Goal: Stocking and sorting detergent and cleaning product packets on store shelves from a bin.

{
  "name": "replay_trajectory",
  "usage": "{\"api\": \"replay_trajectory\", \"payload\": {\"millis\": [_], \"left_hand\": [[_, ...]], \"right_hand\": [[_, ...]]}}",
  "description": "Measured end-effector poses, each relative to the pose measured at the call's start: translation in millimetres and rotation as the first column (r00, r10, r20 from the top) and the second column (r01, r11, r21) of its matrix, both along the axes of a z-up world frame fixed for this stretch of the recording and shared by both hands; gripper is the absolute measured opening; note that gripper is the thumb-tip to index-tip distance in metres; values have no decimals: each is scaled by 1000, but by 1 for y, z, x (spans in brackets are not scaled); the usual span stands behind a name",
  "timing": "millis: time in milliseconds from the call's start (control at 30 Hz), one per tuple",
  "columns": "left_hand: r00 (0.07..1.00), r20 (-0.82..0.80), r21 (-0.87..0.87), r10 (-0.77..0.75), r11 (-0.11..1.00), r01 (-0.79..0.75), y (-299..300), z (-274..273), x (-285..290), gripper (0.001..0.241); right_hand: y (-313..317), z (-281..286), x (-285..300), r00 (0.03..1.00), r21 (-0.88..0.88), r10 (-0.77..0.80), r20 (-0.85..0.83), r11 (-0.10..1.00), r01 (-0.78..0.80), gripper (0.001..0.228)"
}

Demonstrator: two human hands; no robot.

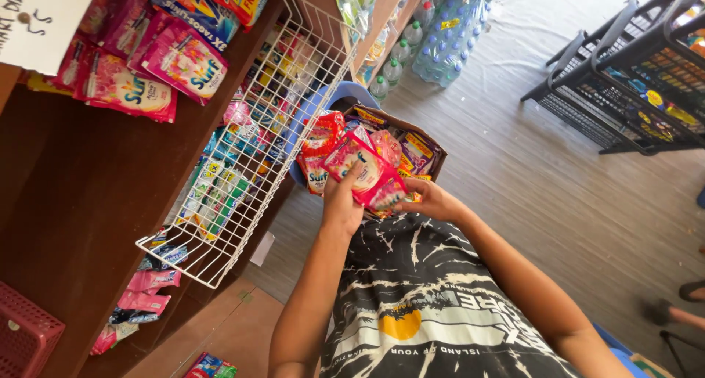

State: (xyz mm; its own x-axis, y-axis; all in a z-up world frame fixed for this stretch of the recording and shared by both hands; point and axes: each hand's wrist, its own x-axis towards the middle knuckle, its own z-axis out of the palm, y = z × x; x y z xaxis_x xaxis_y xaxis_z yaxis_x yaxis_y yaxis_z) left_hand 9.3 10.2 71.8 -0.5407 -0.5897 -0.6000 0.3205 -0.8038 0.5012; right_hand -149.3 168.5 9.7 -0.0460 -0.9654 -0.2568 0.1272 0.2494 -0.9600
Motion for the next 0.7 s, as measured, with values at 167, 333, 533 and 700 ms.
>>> {"api": "replay_trajectory", "payload": {"millis": [167,333,533,700], "left_hand": [[995,-87,64,43,997,-37,-15,-42,21,44],[987,-134,184,93,981,-68,-16,-44,24,41],[990,-142,158,-3,987,26,-11,-38,18,39],[999,-33,134,2,991,3,-13,-34,16,38]], "right_hand": [[6,-8,-7,999,111,1,-42,994,4,30],[-7,100,-10,943,5,122,-310,992,-127,53],[-6,123,1,851,204,136,-507,978,-35,65],[-5,145,15,909,301,80,-410,952,52,63]]}}
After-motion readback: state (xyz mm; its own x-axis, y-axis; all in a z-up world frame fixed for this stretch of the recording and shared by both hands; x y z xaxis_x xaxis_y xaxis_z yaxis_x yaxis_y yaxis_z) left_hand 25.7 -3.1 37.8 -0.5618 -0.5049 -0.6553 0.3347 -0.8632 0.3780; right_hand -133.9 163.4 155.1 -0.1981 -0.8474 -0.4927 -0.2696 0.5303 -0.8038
